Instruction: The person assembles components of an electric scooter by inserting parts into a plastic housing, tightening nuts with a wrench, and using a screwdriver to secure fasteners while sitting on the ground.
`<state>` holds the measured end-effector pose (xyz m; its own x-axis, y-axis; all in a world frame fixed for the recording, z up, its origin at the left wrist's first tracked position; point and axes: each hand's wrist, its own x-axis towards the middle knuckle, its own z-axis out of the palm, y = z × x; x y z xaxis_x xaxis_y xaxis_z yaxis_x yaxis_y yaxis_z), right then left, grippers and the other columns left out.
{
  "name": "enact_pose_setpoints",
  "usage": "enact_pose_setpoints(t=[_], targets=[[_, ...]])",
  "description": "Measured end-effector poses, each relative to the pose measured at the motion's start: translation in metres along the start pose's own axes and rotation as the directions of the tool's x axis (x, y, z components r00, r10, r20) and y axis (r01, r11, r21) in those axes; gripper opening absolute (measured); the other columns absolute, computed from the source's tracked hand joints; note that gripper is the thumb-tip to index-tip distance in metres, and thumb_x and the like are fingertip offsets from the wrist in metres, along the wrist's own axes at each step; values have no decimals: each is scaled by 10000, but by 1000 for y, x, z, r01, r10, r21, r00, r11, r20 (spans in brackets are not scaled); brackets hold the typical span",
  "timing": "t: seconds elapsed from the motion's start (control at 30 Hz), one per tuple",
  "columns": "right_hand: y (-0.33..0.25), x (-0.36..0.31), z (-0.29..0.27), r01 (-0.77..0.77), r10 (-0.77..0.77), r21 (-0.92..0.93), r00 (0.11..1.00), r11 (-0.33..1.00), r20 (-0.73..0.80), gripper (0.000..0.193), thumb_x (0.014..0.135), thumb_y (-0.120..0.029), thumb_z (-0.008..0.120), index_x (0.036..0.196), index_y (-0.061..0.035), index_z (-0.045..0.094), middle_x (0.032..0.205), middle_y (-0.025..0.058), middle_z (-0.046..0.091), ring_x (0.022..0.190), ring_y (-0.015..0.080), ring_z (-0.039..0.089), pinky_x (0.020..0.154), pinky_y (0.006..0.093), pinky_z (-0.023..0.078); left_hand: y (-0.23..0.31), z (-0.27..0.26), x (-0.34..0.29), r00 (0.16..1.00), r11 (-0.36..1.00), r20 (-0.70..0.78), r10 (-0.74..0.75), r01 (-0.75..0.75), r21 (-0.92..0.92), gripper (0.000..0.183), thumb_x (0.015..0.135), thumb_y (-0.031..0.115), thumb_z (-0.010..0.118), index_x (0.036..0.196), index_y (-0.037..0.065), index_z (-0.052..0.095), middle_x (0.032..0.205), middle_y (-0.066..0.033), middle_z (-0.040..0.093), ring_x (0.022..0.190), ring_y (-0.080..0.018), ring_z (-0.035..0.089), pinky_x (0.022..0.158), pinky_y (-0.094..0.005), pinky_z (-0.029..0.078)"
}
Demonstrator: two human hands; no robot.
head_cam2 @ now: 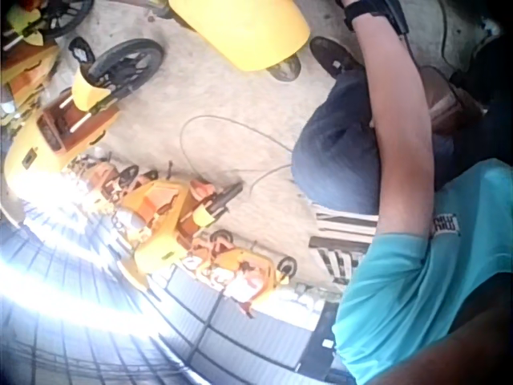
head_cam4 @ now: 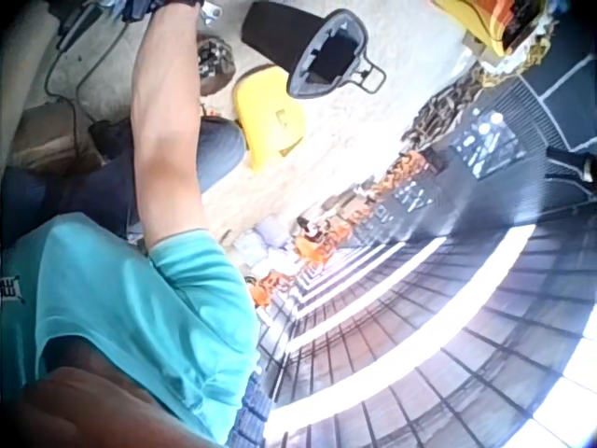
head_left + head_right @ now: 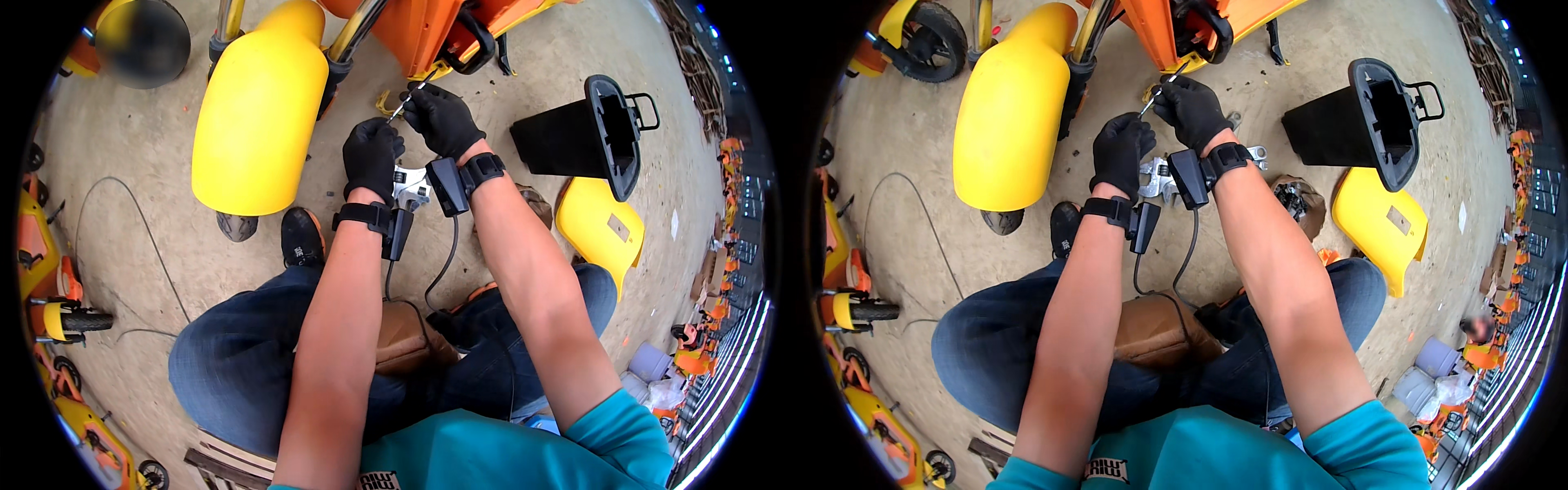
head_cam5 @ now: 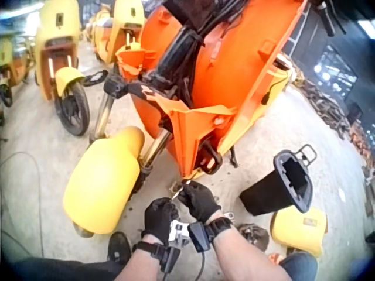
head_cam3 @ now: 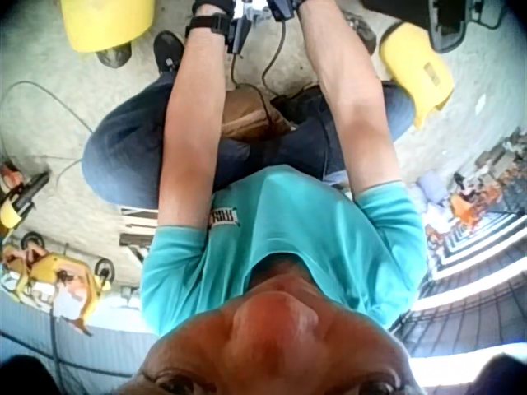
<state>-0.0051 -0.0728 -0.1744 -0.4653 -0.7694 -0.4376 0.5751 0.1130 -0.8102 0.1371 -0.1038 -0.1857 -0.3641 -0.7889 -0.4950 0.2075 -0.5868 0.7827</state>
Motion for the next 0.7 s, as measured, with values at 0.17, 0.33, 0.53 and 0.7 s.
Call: enact_pose_setpoints(t=[0.17, 0.33, 0.53, 0.7], targets=[[4, 13, -12, 24, -22, -67, 999, 997, 32, 193, 976, -78, 591, 1139, 21, 622, 999, 74, 689, 862, 129, 681, 759, 245, 581, 0, 6, 6, 1000, 993, 7, 28, -29, 117, 265, 904, 18, 609, 1166, -23, 622, 983, -113, 681, 817, -177, 687, 759, -290, 584], [11, 23, -28, 521, -408, -619, 851, 587, 330, 212, 944, -12, 603, 1153, 21, 624, 1024, 74, 695, 878, 134, 687, 778, 246, 576, -6, 5, 8, 995, 964, 5, 99, -97, 245, 262, 885, -11, 607, 1144, -28, 640, 965, -100, 687, 804, -164, 688, 733, -285, 576], [21, 32, -37, 413, -321, -596, 911, 689, 260, 290, 886, 40, 638, 1172, -9, 639, 1029, 72, 699, 870, 129, 678, 782, 236, 560, -6, 3, 12, 985, 911, -1, 172, -159, 381, 239, 891, -6, 592, 1121, -23, 653, 933, -93, 692, 760, -155, 675, 687, -275, 559], [24, 32, -38, 546, -426, -519, 838, 658, 340, 235, 1004, -162, 588, 1166, 2, 635, 977, 56, 692, 789, 109, 641, 688, 220, 538, -11, 4, 17, 959, 874, -11, 283, -253, 414, 188, 895, 77, 610, 1042, -18, 679, 814, -121, 697, 651, -179, 665, 619, -315, 525]])
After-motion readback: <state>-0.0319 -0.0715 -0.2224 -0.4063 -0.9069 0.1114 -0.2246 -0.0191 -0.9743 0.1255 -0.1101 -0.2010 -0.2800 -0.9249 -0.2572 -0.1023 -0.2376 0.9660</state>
